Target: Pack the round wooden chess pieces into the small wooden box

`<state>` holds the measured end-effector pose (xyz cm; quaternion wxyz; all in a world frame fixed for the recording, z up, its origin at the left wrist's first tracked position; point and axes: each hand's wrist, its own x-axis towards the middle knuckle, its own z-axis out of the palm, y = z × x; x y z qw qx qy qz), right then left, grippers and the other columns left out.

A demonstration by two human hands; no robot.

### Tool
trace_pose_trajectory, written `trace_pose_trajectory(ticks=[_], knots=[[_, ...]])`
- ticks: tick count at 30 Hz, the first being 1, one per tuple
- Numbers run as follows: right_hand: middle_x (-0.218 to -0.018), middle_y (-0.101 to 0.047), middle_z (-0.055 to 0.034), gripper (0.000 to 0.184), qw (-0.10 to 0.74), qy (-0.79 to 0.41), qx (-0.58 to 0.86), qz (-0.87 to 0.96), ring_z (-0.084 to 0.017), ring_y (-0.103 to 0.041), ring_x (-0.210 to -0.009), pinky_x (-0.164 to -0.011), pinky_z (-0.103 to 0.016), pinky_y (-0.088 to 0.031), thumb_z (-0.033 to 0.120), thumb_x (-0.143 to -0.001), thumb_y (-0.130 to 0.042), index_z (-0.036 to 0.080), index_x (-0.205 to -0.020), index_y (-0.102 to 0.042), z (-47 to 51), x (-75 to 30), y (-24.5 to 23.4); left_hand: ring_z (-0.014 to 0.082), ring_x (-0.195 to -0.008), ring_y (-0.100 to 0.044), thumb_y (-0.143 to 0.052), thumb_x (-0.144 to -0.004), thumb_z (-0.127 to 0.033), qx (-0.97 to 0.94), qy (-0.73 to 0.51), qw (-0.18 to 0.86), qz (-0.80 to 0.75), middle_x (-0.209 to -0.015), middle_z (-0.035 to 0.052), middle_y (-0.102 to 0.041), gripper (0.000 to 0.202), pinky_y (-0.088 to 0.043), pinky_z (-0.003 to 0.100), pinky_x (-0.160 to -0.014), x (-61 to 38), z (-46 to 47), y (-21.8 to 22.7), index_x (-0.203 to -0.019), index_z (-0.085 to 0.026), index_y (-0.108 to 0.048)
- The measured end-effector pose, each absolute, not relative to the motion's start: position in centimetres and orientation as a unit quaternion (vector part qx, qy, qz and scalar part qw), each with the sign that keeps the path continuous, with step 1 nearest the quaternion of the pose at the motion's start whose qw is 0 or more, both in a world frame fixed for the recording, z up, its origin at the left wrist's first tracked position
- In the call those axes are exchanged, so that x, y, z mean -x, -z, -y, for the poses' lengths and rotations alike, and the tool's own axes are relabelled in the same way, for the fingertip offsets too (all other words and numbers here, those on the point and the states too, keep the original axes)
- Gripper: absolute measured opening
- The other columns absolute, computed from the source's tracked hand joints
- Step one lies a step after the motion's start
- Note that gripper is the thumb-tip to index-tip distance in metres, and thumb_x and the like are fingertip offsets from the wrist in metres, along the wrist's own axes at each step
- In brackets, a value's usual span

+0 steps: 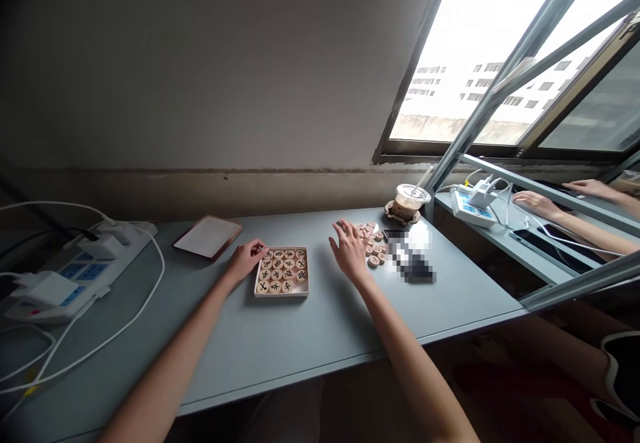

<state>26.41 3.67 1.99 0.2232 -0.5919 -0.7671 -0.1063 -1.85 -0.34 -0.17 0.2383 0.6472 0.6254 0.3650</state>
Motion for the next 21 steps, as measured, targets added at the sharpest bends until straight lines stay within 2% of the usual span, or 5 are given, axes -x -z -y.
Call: trace_pose_trajectory(ticks=[3, 8, 11, 14, 21], knots=[[-0.148, -0.037, -0.0201, 0.048, 0.129, 0.099, 0.642, 0.75, -0.033, -0.029, -0.138, -0.107, -0.063, -0.013, 0.032, -0.094, -0.039, 0.009, -0.136, -0.046, -7.5, -27.8, -1.5, 0.0162, -0.065, -0.056, -0.05, -0.08, -0.039, -0.647, -0.363, 0.245, -0.624, -0.068, 0.0018, -0.061, 0.022, -0.035, 0.025, -0.059, 1.8, 0.3, 0.1, -0.079, -0.019, -0.059], [-0.139, -0.049, -0.02, 0.036, 0.108, 0.194, 0.569, 0.792, -0.032, -0.035, -0.135, -0.109, -0.063, -0.002, 0.02, -0.094, -0.037, 0.01, -0.121, -0.058, -4.1, -28.5, -0.8, 0.0162, -0.065, -0.056, -0.051, -0.08, -0.039, -0.645, -0.362, 0.244, -0.627, -0.067, 0.0019, -0.061, 0.021, -0.035, 0.025, -0.06, 1.8, 0.2, 0.1, -0.078, -0.019, -0.059], [-0.115, -0.067, -0.0116, 0.027, 0.154, 0.195, 0.522, 0.816, -0.028, -0.052, -0.12, -0.111, -0.054, -0.01, 0.02, -0.095, -0.04, 0.016, -0.103, -0.065, 0.6, -28.7, -1.0, 0.0157, -0.064, -0.055, -0.051, -0.08, -0.039, -0.646, -0.366, 0.24, -0.626, -0.066, 0.0014, -0.061, 0.021, -0.035, 0.025, -0.06, 1.8, 0.1, 0.3, -0.078, -0.019, -0.059], [-0.095, -0.072, -0.0044, 0.021, 0.21, 0.124, 0.513, 0.823, -0.023, -0.061, -0.102, -0.105, -0.047, -0.023, 0.027, -0.095, -0.046, 0.022, -0.092, -0.066, 4.0, -28.6, -1.7, 0.0151, -0.063, -0.055, -0.051, -0.081, -0.038, -0.648, -0.368, 0.234, -0.624, -0.066, 0.0009, -0.06, 0.021, -0.036, 0.025, -0.06, 1.9, 0.0, 0.5, -0.078, -0.019, -0.059], [-0.098, -0.073, -0.001, 0.021, 0.325, -0.006, 0.467, 0.822, -0.018, -0.065, -0.09, -0.095, -0.039, -0.033, 0.041, -0.092, -0.053, 0.025, -0.099, -0.064, 6.7, -24.4, -2.7, 0.0156, -0.064, -0.055, -0.051, -0.081, -0.037, -0.652, -0.364, 0.221, -0.627, -0.066, 0.0012, -0.062, 0.02, -0.036, 0.025, -0.06, 1.8, 0.3, 0.2, -0.079, -0.019, -0.06]])
